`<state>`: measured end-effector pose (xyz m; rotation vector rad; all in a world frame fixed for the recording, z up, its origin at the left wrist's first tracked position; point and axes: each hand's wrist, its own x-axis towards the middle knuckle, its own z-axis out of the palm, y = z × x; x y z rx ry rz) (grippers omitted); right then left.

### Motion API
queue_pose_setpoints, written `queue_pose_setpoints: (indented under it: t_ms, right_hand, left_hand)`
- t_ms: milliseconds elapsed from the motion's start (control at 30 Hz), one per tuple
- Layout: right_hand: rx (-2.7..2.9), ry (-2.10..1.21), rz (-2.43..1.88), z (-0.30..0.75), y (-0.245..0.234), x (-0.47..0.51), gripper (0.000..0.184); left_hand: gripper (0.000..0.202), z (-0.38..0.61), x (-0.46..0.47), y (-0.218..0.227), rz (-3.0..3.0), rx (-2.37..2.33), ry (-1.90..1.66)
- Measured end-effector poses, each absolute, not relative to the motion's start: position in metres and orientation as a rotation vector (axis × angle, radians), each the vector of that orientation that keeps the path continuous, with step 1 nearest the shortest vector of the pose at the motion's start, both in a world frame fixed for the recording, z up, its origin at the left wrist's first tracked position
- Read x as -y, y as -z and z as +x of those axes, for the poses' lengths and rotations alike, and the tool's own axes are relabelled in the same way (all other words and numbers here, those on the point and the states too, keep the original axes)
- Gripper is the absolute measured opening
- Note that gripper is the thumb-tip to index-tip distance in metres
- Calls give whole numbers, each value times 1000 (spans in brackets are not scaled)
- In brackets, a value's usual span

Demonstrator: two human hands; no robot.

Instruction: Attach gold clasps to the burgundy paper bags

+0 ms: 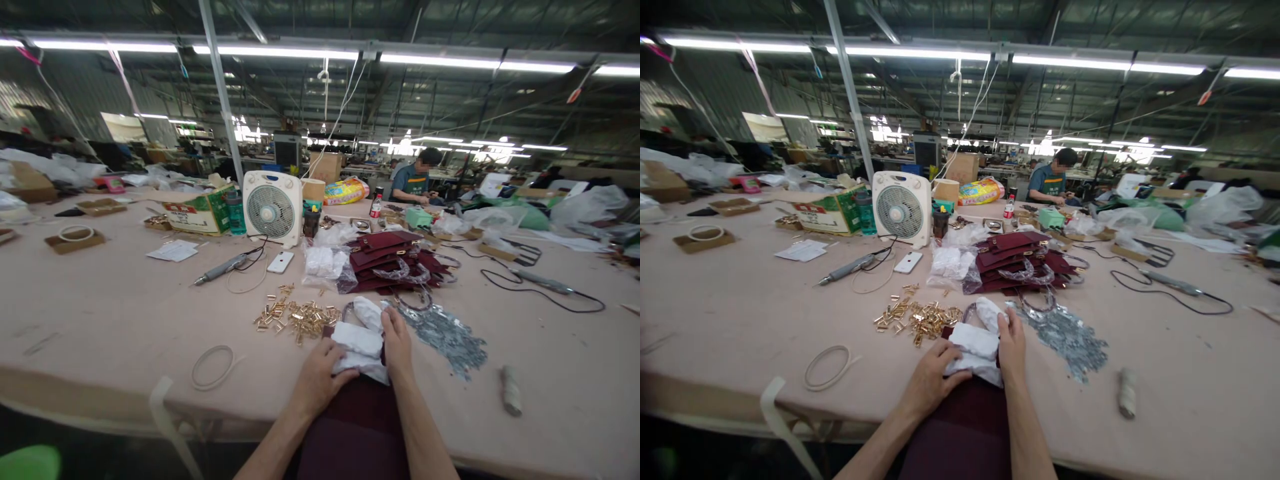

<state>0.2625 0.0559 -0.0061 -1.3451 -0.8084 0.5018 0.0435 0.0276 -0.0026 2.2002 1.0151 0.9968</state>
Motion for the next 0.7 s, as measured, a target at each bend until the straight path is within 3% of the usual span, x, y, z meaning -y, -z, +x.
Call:
queue_pose_setpoints:
  t_ms: [67, 333, 500, 700]
  right_hand:
    - [851, -409, -1409, 256, 1, -43, 64]
    - [1228, -176, -1264, 219, -12, 1, 36]
    - [1331, -53, -1306, 187, -19, -6, 60]
    - [1317, 28, -1365, 161, -18, -15, 50]
  left_hand:
    - [22, 42, -28, -2, 2149, -1073, -1011]
    - [45, 31, -40, -1, 1768, -1101, -1200]
    - [51, 28, -44, 11, 1318, -948, -1249]
    - [52, 23, -52, 17, 995, -746, -1246]
